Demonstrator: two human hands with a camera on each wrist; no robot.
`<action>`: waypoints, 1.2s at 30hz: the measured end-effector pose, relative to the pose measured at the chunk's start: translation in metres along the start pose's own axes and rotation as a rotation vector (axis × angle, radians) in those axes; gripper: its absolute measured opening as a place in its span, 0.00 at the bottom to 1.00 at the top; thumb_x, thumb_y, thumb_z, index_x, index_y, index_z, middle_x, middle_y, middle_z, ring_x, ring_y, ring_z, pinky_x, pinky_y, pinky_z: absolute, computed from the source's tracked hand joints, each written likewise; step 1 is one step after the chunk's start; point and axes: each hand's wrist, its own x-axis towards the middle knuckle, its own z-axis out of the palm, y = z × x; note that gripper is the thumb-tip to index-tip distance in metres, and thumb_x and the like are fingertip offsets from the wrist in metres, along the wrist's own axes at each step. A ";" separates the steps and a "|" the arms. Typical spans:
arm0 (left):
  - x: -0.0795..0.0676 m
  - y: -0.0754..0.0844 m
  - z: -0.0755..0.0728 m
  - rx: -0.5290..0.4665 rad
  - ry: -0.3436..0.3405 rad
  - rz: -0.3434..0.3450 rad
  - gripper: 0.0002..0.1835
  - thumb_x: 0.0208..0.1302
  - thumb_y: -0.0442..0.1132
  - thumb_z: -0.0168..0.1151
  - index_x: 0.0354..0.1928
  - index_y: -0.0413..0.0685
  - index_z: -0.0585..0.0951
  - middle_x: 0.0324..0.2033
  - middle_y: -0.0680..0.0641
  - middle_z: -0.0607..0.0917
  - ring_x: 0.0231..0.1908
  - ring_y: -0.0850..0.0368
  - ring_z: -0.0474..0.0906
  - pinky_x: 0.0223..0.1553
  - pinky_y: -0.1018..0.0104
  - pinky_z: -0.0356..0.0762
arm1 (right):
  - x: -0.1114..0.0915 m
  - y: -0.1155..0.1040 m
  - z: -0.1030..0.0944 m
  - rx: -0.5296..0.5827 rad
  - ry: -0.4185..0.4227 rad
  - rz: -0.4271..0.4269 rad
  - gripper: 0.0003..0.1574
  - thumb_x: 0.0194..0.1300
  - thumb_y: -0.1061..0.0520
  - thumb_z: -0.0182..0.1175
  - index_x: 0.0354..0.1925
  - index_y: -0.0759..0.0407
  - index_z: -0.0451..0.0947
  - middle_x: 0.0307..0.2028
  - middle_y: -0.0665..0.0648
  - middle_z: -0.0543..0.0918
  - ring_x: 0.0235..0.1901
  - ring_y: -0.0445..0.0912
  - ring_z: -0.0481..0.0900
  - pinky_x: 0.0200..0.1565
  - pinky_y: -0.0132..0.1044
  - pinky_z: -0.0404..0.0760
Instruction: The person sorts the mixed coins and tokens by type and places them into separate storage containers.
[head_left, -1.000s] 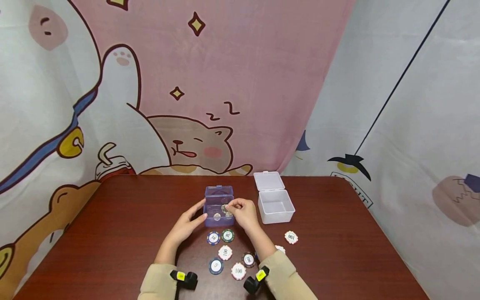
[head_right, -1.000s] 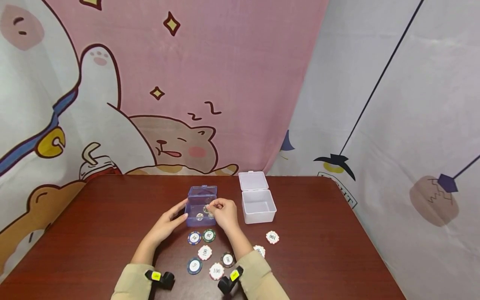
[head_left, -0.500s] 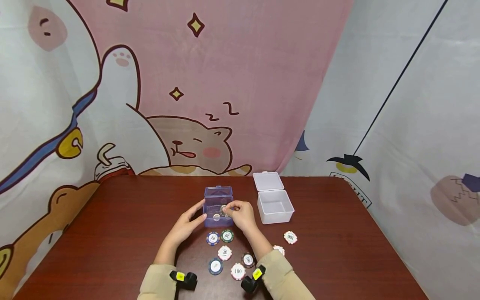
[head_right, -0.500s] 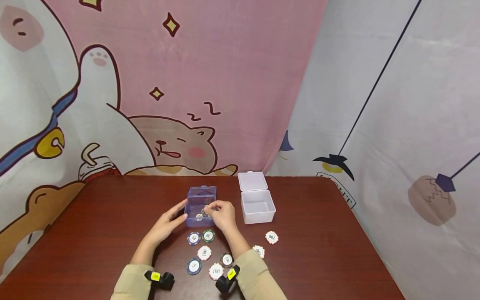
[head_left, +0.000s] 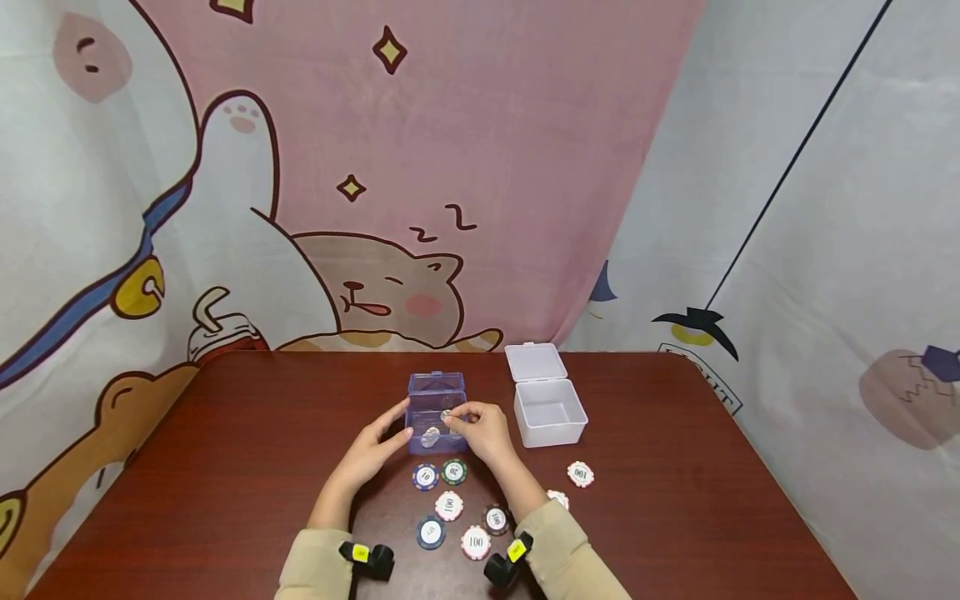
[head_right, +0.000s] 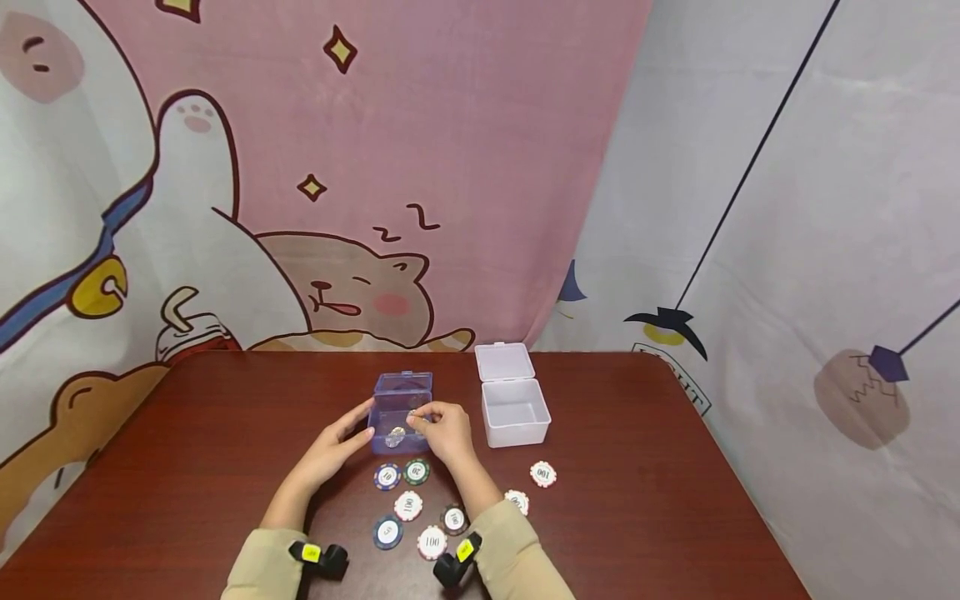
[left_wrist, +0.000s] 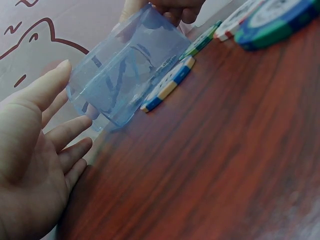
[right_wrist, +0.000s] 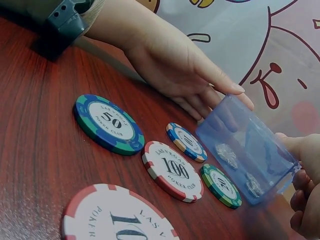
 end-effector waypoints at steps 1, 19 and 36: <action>0.000 0.000 0.000 0.000 0.000 -0.002 0.30 0.60 0.46 0.58 0.64 0.57 0.64 0.61 0.46 0.66 0.63 0.49 0.54 0.59 0.44 0.48 | 0.000 0.000 0.000 -0.002 -0.002 -0.001 0.05 0.46 0.53 0.69 0.24 0.52 0.83 0.14 0.47 0.76 0.17 0.38 0.65 0.18 0.31 0.63; -0.003 0.016 -0.002 -0.031 -0.027 -0.010 0.29 0.61 0.39 0.57 0.65 0.49 0.63 0.61 0.41 0.65 0.63 0.46 0.54 0.59 0.44 0.47 | -0.001 -0.014 -0.012 -0.039 -0.029 -0.053 0.10 0.49 0.49 0.68 0.31 0.50 0.84 0.21 0.47 0.73 0.24 0.41 0.69 0.24 0.33 0.68; 0.001 0.001 0.000 -0.008 0.001 0.007 0.29 0.61 0.41 0.57 0.65 0.52 0.64 0.61 0.46 0.66 0.63 0.50 0.53 0.59 0.45 0.46 | -0.012 -0.030 -0.051 0.093 -0.064 -0.193 0.14 0.57 0.50 0.61 0.39 0.55 0.81 0.31 0.47 0.79 0.31 0.43 0.74 0.33 0.35 0.73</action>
